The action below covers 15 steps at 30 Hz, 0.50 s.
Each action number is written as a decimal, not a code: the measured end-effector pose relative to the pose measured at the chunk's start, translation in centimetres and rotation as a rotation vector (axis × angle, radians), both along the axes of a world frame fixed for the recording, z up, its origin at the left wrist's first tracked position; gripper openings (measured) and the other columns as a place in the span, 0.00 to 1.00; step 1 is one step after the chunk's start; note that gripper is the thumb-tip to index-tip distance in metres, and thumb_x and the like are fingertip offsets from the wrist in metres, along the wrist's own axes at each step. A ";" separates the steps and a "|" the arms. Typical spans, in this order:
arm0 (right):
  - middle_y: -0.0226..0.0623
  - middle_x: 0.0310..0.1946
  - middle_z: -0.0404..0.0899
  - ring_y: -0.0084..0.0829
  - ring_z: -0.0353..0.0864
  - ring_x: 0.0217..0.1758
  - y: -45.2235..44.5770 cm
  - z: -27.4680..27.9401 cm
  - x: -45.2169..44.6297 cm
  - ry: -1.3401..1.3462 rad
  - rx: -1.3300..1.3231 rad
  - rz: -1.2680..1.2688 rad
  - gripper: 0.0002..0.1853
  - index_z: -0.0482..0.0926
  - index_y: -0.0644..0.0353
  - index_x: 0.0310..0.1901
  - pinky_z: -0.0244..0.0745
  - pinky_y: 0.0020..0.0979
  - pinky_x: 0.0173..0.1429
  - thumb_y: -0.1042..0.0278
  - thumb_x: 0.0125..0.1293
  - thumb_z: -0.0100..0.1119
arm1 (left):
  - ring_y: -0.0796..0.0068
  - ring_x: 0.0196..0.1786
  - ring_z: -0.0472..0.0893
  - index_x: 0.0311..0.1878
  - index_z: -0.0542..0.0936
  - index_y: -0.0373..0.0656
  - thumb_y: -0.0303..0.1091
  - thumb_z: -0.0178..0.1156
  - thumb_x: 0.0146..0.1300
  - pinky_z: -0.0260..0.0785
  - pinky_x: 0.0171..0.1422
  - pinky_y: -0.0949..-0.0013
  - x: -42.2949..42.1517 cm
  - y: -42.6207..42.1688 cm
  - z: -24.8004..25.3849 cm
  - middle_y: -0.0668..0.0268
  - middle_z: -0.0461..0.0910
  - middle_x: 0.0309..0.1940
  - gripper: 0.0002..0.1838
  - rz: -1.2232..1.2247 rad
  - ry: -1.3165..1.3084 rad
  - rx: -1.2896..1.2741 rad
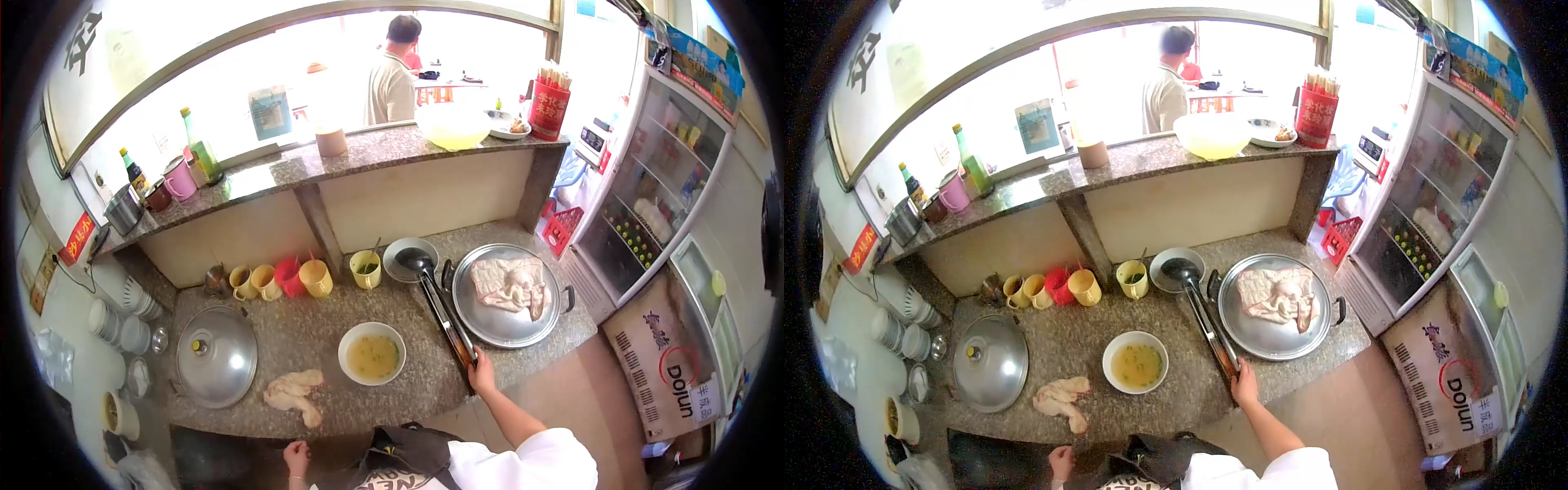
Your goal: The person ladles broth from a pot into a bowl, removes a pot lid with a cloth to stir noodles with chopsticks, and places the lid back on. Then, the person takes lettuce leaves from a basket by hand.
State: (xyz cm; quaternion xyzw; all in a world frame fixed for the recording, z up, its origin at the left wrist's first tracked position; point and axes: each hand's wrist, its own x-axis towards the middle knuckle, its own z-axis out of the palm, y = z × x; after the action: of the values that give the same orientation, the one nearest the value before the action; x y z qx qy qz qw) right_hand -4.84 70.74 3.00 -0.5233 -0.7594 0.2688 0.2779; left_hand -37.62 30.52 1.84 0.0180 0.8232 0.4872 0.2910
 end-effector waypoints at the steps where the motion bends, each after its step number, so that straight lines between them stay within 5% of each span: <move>1: 0.48 0.50 0.67 0.48 0.66 0.53 0.1 -0.7 0.1 0.022 0.016 -0.017 0.27 0.62 0.58 0.56 0.63 0.39 0.56 0.78 0.51 0.51 | 0.80 0.17 0.71 0.29 0.74 0.39 0.30 0.56 0.57 0.63 0.18 0.78 0.2 -0.2 -0.4 0.68 0.74 0.19 0.05 0.003 -0.012 0.034; 12: 0.50 0.53 0.62 0.52 0.64 0.53 -2.4 -3.5 0.4 -0.161 0.173 -0.097 0.27 0.64 0.59 0.54 0.62 0.42 0.56 0.72 0.48 0.55 | 0.80 0.17 0.70 0.32 0.75 0.38 0.29 0.57 0.56 0.63 0.18 0.76 5.6 -10.0 -4.2 0.69 0.73 0.20 0.04 0.084 -0.145 0.005; 15: 0.49 0.53 0.63 0.52 0.64 0.53 -4.4 -4.0 1.1 -0.099 0.198 -0.135 0.25 0.66 0.57 0.51 0.63 0.42 0.56 0.74 0.48 0.55 | 0.80 0.16 0.69 0.29 0.75 0.38 0.27 0.56 0.56 0.62 0.18 0.75 7.5 -14.9 -6.4 0.70 0.72 0.19 0.03 0.032 0.016 0.088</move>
State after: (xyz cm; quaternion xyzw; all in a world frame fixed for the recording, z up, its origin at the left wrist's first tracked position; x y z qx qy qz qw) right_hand -3.69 66.34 -0.99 -0.5559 -0.7580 0.1472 0.3078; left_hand -30.17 15.58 -4.52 0.0216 0.8034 0.5275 0.2755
